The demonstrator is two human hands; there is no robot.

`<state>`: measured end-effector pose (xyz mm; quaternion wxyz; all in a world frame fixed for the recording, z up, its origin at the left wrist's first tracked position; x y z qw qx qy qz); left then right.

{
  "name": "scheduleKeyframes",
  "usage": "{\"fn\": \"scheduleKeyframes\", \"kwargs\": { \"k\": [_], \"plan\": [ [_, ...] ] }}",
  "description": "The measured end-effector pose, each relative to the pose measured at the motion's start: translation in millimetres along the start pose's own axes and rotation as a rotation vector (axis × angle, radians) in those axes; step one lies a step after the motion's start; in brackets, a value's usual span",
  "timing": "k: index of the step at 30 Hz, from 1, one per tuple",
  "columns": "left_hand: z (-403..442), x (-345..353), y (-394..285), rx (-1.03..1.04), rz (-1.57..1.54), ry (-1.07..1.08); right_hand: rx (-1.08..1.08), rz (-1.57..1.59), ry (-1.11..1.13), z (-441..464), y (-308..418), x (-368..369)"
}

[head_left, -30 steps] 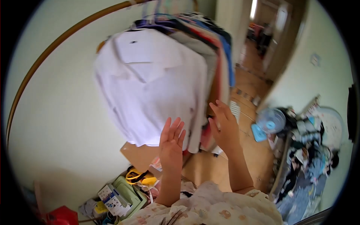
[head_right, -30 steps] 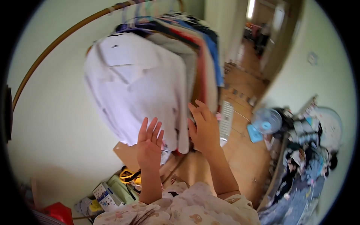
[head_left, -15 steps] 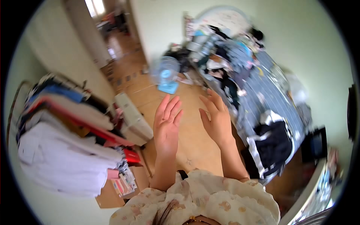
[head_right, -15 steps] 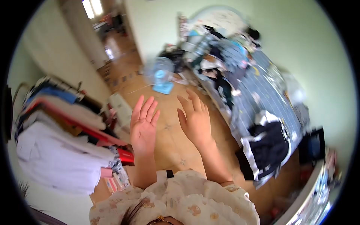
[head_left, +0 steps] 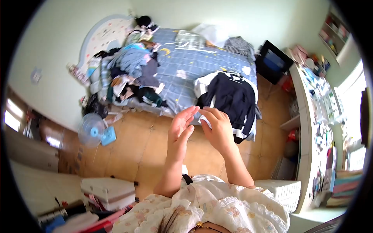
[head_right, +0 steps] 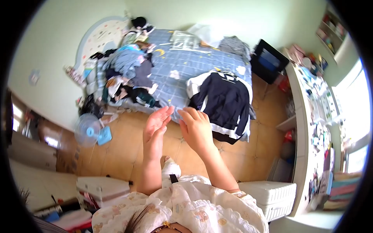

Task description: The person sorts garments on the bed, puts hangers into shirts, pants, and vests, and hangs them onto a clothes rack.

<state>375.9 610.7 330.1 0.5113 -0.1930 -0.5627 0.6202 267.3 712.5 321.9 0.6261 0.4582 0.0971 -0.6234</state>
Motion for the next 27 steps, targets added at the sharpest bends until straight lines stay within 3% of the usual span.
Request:
{"fn": "scheduleKeyframes", "kwargs": {
  "k": [10, 18, 27],
  "plan": [
    [151, -1, 84, -0.143, -0.027, 0.199, 0.289, -0.14, -0.129, 47, -118, -5],
    [260, -44, 146, -0.244, 0.012, 0.031, 0.439, -0.175, -0.097, 106, -221, 18],
    [340, 23, 237, -0.412, -0.003, 0.142, 0.575, -0.164, -0.138, 125, -331, -5]
  ]
}}
Point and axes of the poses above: each hand's wrist, its own z-axis towards the middle knuckle, its own x-axis out of the palm, y = z × x, the point moved 1 cm from there along z, towards the middle knuckle, and after that the axes turned 3 degrees about -x, right-handed, at the moved point
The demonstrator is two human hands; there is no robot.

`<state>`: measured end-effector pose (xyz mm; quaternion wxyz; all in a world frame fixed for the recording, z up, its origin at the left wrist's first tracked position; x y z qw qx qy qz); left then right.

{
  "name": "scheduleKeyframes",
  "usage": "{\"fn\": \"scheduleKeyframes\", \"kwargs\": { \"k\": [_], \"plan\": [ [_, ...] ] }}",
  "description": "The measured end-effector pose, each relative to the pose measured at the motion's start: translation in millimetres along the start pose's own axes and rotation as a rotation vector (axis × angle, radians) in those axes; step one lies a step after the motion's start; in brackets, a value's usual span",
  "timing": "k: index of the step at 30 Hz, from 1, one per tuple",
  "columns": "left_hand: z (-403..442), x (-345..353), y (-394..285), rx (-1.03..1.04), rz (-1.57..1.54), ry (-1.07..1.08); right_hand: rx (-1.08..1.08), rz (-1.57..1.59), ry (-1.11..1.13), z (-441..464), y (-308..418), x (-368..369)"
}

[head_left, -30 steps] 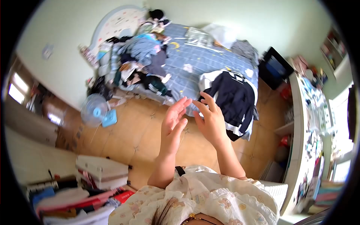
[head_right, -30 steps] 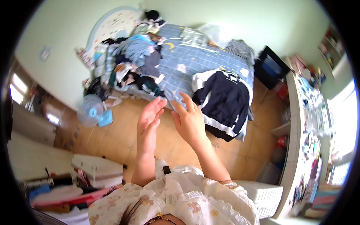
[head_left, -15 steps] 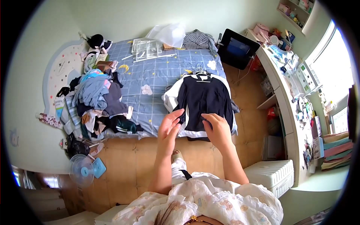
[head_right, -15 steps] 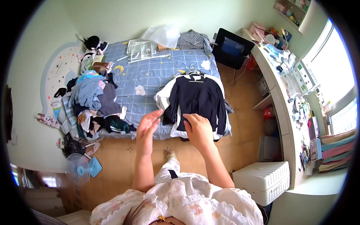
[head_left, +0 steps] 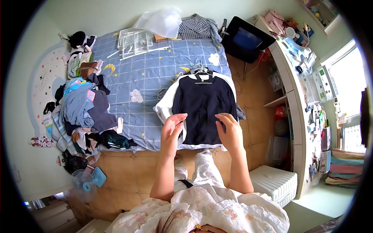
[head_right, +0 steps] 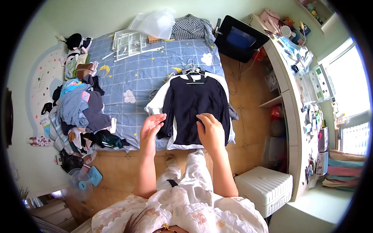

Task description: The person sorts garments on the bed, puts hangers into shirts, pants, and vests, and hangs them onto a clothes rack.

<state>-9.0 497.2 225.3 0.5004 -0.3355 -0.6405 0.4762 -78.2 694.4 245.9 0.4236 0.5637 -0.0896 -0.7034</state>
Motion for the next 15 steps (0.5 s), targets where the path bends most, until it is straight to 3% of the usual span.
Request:
{"fn": "scheduleKeyframes", "kwargs": {
  "k": [4, 15],
  "plan": [
    [68, 26, 66, -0.018, 0.042, -0.069, 0.062, 0.04, 0.109, 47, -74, 9],
    [241, 87, 235, -0.372, 0.015, -0.198, 0.155, 0.024, 0.317, 170, -286, 88]
  ]
}}
Point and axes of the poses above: each hand's wrist, its own z-axis towards the middle knuckle, its own x-axis out of the palm, y = z × x, the point moved 1 cm from there along z, towards the middle knuckle, and after that the axes turned 3 degrees about -x, right-handed, at the moved point
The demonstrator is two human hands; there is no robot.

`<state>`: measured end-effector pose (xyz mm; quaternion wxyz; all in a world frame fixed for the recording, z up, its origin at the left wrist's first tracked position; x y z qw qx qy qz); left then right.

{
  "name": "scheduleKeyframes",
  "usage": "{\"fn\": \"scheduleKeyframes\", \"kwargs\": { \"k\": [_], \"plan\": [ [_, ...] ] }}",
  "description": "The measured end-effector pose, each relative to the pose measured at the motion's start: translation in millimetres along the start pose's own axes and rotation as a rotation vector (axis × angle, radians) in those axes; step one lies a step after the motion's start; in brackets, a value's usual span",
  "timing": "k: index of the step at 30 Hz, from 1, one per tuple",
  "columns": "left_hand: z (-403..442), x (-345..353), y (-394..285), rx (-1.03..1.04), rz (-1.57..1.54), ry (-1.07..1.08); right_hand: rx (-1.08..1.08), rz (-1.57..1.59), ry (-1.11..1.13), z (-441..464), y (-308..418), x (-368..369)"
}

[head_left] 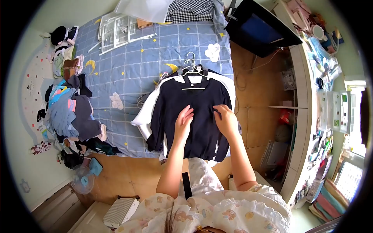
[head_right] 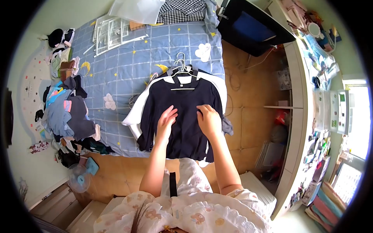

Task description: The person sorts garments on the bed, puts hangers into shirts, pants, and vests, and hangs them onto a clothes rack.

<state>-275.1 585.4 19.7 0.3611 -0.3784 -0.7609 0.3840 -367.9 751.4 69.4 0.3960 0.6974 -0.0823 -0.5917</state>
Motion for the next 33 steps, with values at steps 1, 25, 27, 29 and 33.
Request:
{"fn": "scheduleKeyframes", "kwargs": {
  "k": [1, 25, 27, 29, 33],
  "plan": [
    [22, 4, 13, -0.005, 0.011, 0.003, 0.013, 0.021, 0.012, 16, -17, 10],
    [206, 23, 135, -0.414, -0.425, -0.137, 0.161, -0.371, 0.241, 233, -246, 208],
    [204, 27, 131, -0.408, -0.434, -0.127, 0.097, -0.295, 0.152, 225, -245, 198],
    [202, 34, 123, -0.401, -0.462, -0.116, 0.093, -0.241, 0.149, 215, -239, 181],
    [192, 50, 106, -0.357, -0.461, -0.08, -0.013, -0.155, 0.101, 183, -202, 136]
  ]
}}
Point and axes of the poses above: each hand's wrist, its own z-axis towards the middle knuckle, its own x-axis out of the palm, y = z × x, the point moved 1 cm from there along z, towards the middle knuckle, and after that the axes turned 3 degrees about -x, right-handed, at the moved point
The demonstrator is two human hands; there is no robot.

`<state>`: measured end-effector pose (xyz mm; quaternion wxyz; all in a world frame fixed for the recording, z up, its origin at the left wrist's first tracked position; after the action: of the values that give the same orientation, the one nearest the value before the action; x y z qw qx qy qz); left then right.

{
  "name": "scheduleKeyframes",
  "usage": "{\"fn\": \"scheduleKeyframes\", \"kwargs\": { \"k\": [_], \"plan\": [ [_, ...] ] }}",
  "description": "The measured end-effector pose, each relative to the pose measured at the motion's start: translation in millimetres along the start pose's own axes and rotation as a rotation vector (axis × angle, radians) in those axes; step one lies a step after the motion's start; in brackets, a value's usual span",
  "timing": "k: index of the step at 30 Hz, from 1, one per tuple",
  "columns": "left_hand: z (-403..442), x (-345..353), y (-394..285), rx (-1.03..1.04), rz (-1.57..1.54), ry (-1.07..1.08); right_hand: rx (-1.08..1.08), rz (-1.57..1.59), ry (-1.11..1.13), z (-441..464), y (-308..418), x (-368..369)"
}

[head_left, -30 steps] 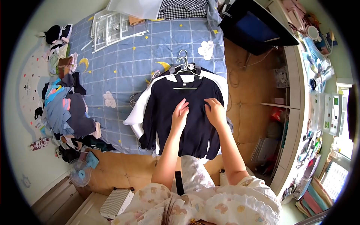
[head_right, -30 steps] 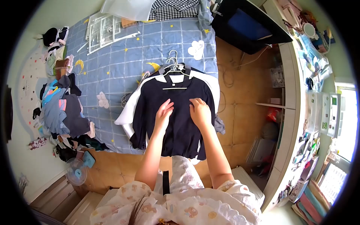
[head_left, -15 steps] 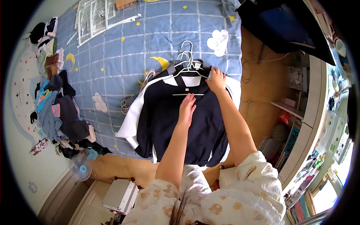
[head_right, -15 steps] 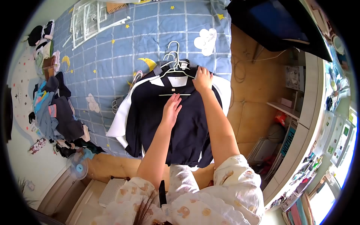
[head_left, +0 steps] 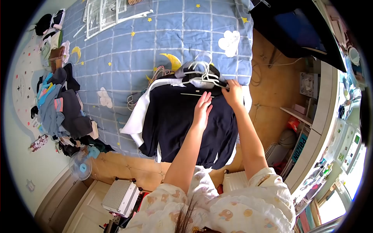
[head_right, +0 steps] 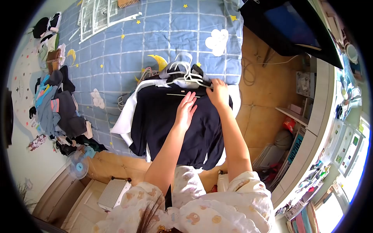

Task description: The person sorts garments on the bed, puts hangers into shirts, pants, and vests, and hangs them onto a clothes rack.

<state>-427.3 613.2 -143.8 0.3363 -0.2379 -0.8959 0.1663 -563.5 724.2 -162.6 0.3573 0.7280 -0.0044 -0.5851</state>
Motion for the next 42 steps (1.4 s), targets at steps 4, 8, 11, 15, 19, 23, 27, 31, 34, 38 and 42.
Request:
{"fn": "scheduleKeyframes", "kwargs": {
  "k": [4, 8, 11, 15, 19, 23, 27, 31, 34, 38, 42],
  "plan": [
    [-24, 12, 7, 0.023, 0.045, -0.002, -0.122, 0.046, -0.019, -53, 36, -32],
    [-72, -1, 26, 0.067, -0.025, -0.118, -0.194, 0.074, 0.022, -107, 77, -56],
    [-114, -20, 39, 0.069, -0.006, -0.175, -0.225, 0.078, 0.082, -143, 101, -67],
    [-165, -40, 41, 0.156, 0.031, -0.191, -0.244, 0.227, 0.207, -182, 132, -79],
    [-212, -60, 39, 0.185, 0.057, -0.205, -0.228, 0.289, 0.354, -209, 173, -104],
    [-256, -76, 37, 0.258, 0.071, -0.145, -0.163, 0.412, 0.426, -237, 207, -117],
    [-299, -87, 31, 0.331, 0.072, -0.102, -0.194, 0.4, 0.404, -270, 230, -113],
    [-339, -99, 27, 0.396, 0.037, -0.048, -0.188, 0.451, 0.31, -305, 259, -112],
    [-366, -112, 28, 0.483, 0.109, 0.005, -0.118, 0.531, 0.255, -332, 281, -116],
    [-415, -112, 19, 0.554, 0.132, 0.028, -0.096, 0.616, 0.203, -364, 305, -125],
    [-468, -115, 18, 0.627, 0.103, 0.09, -0.089, 0.578, 0.184, -396, 342, -151]
  ]
}}
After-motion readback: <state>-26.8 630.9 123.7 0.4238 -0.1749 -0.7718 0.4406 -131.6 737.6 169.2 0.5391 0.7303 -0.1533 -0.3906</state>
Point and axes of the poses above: each hand's wrist, its own z-axis towards the middle knuckle, its own x-axis out of the palm, y = z × x, the point moved 1 cm from there along z, towards the middle knuckle, and after that the axes turned 3 degrees about -x, right-handed, at the moved point
